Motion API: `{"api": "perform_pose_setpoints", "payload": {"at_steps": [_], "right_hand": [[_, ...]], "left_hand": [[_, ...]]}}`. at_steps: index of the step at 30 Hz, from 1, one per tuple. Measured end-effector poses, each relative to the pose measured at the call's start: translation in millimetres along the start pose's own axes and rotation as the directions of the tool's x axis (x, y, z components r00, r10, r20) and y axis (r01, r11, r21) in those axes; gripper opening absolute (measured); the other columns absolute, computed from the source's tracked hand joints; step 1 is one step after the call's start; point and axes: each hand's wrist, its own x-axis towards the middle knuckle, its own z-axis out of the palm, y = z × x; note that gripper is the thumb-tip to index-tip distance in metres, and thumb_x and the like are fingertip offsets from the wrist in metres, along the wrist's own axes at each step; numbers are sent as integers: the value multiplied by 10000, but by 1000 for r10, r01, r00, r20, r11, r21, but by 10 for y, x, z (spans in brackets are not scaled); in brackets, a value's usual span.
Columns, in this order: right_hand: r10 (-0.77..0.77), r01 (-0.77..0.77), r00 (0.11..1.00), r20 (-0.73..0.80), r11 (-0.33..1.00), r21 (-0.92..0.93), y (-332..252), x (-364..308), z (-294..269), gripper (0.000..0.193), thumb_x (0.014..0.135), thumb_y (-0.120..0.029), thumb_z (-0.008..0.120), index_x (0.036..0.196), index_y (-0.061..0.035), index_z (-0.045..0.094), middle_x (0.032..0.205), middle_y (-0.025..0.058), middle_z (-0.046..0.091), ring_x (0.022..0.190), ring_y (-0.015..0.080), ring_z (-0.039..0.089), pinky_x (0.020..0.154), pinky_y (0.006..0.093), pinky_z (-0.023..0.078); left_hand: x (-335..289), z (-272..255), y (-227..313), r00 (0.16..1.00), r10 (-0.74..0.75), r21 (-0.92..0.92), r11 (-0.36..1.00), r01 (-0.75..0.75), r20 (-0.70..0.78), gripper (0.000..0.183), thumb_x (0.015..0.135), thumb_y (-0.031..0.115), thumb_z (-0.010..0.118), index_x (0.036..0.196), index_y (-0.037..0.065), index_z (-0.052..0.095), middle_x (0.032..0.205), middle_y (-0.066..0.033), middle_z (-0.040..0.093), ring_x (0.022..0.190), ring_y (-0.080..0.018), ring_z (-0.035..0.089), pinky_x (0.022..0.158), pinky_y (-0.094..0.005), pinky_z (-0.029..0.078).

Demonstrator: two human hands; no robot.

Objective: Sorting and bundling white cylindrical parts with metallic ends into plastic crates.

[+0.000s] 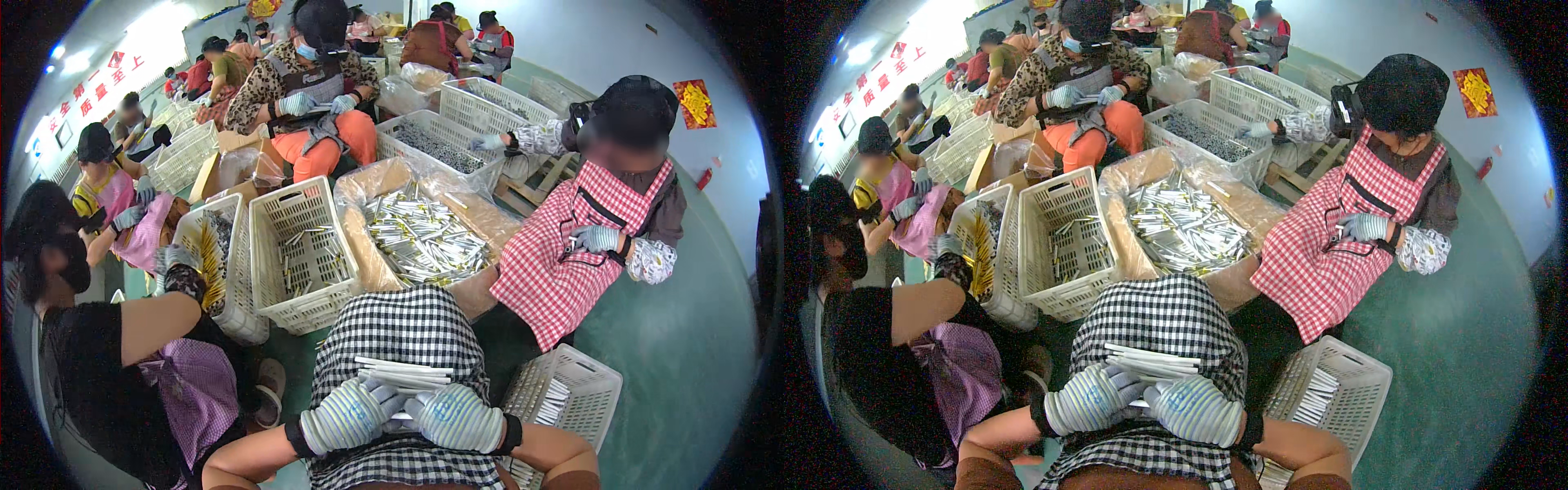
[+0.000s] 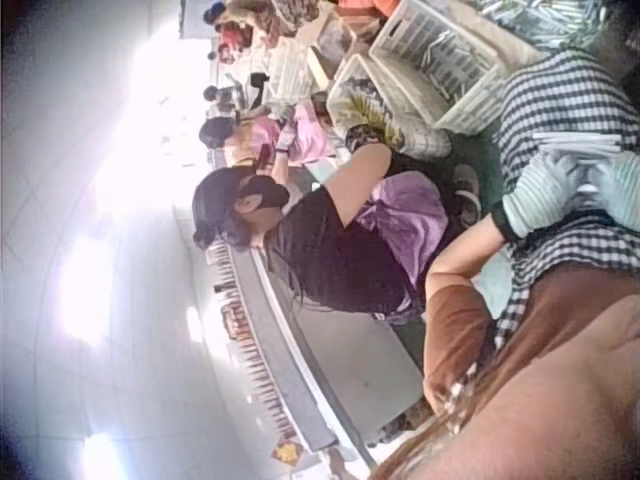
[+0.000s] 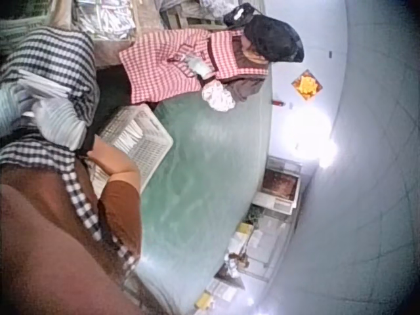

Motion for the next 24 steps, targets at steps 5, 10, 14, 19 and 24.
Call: {"api": "perform_pose_setpoints", "payload": {"at_steps": [5,10,14,19,24], "right_hand": [[-5,2,991,-133,1000,-24,92,66,-107,133,826,-207,528,855,-92,588,699,44,532,573,189,551,480,353,417],[90,-103,979,-185,993,-58,255,29,-347,182,808,-255,575,871,-86,599,793,47,573,756,216,576,631,347,450],[318,-118,871,-374,875,469,402,-142,-154,141,822,-195,619,876,-65,611,877,90,590,808,227,574,710,351,452],[485,104,810,-329,433,895,230,-5,-130,160,859,-135,646,1011,-87,662,1220,108,521,1117,216,514,975,376,387],[339,169,872,-352,467,868,214,215,87,253,850,-241,678,1094,-177,663,1342,114,441,1243,269,434,1033,384,352]], "left_hand": [[12,-147,36,963,-177,-101,975,200,203,326,813,256,593,1081,72,566,825,-114,609,674,-302,615,583,-398,499],[-100,-175,-108,949,-313,-278,910,307,24,271,761,76,581,1032,75,572,760,-128,612,643,-324,616,567,-395,500],[-161,-301,-75,883,-467,-753,562,342,53,231,894,195,610,992,3,526,889,-99,644,823,-162,630,744,-283,499],[48,-230,7,903,-317,-907,212,364,288,283,948,246,530,1091,3,502,1094,-116,589,961,-170,602,826,-289,489],[292,-298,126,959,-267,-974,173,147,97,489,938,364,546,1305,42,513,1149,-61,587,1051,-155,557,904,-294,440]]}}
